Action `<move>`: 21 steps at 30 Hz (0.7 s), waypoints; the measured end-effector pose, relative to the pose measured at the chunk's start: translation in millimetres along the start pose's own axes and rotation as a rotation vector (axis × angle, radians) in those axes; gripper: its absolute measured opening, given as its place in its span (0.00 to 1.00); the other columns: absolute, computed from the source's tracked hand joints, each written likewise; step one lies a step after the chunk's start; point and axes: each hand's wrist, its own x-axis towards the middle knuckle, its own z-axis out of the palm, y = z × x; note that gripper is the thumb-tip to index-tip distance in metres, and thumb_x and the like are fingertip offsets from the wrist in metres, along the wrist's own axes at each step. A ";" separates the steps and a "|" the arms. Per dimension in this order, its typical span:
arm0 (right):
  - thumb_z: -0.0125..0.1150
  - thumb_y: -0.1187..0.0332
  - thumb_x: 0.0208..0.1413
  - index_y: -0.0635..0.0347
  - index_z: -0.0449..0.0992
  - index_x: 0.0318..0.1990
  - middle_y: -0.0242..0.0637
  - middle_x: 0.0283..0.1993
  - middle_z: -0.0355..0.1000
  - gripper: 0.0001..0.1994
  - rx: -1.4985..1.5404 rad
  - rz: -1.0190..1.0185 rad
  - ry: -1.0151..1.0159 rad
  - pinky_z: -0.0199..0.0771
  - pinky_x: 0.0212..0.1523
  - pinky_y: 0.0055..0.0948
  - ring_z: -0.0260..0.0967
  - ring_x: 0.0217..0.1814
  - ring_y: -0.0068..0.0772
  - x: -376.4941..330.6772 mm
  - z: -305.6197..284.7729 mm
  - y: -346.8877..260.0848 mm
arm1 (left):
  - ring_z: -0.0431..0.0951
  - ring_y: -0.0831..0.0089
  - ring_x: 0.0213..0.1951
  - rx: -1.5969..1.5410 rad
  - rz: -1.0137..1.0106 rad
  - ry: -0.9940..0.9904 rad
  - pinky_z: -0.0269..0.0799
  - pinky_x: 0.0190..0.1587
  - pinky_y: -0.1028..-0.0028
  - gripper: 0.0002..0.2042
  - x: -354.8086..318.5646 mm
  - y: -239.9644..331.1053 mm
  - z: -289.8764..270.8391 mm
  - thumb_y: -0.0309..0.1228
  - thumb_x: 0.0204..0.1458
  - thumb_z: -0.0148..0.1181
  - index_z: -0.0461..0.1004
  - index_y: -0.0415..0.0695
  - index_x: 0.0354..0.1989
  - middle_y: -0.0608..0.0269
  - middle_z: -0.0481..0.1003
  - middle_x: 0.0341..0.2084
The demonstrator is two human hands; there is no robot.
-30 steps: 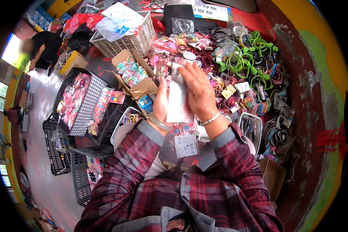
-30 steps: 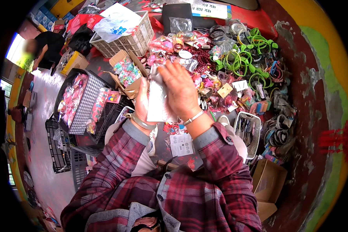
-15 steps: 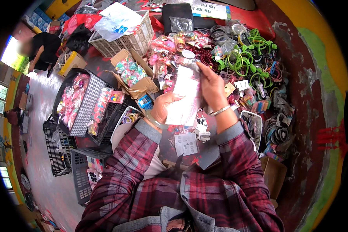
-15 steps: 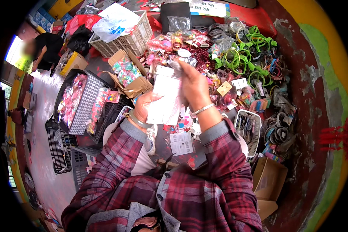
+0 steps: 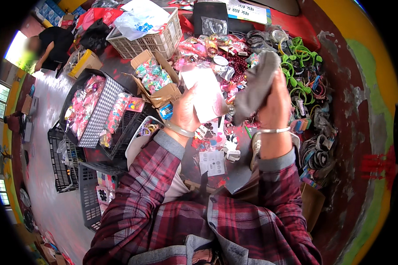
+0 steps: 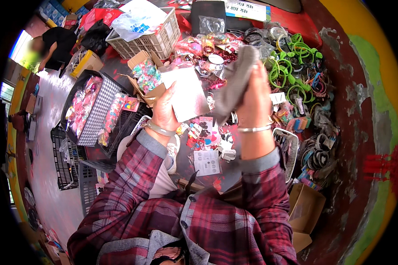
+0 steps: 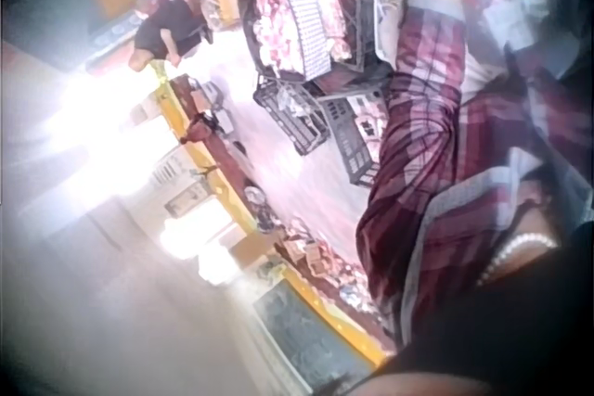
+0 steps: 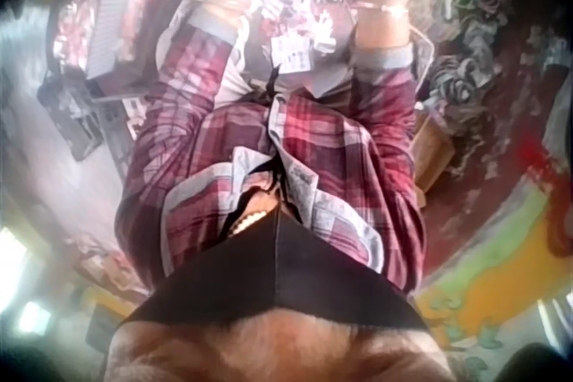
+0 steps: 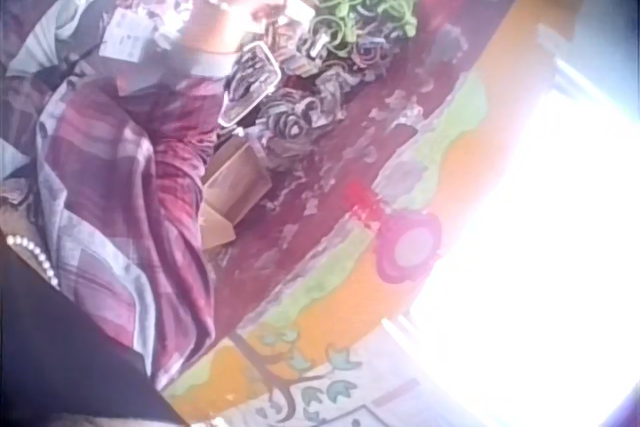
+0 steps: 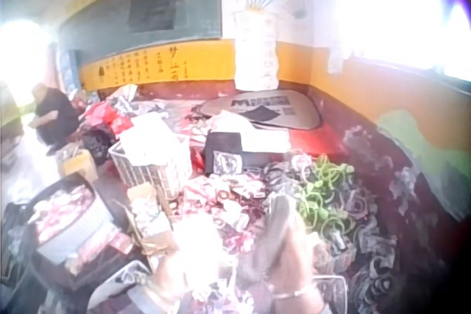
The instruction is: The person sits on a low stool and wipes various small accessories, including hair clips and packaged items, with a white cloth. They pick up items from a cluttered floor, wipe them, and place them into a white plastic basket.
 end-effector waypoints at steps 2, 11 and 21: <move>0.45 0.64 0.59 0.60 0.54 0.61 0.50 0.59 0.56 0.23 -0.006 0.043 -0.014 0.58 0.57 0.38 0.58 0.59 0.41 -12.6 20.3 25.2 | 0.68 0.63 0.52 -0.075 -0.040 0.017 0.64 0.54 0.63 0.25 4.3 -4.6 3.9 0.45 0.56 0.44 0.58 0.41 0.57 0.57 0.66 0.51; 0.44 0.64 0.56 0.61 0.55 0.60 0.56 0.65 0.46 0.24 -1.549 -0.509 -0.225 0.41 0.65 0.48 0.42 0.67 0.56 -18.7 23.2 76.5 | 0.62 0.64 0.57 -0.286 -0.208 -0.016 0.55 0.60 0.64 0.30 -9.4 -17.2 26.8 0.56 0.57 0.31 0.56 0.49 0.60 0.61 0.62 0.56; 0.52 0.69 0.51 0.62 0.59 0.58 0.53 0.61 0.54 0.25 -1.349 -0.535 -0.454 0.48 0.64 0.46 0.49 0.65 0.53 -58.2 38.9 83.2 | 0.68 0.66 0.50 -0.244 -0.013 -0.175 0.61 0.56 0.68 0.26 -2.5 5.3 -8.9 0.53 0.57 0.38 0.66 0.42 0.47 0.61 0.69 0.45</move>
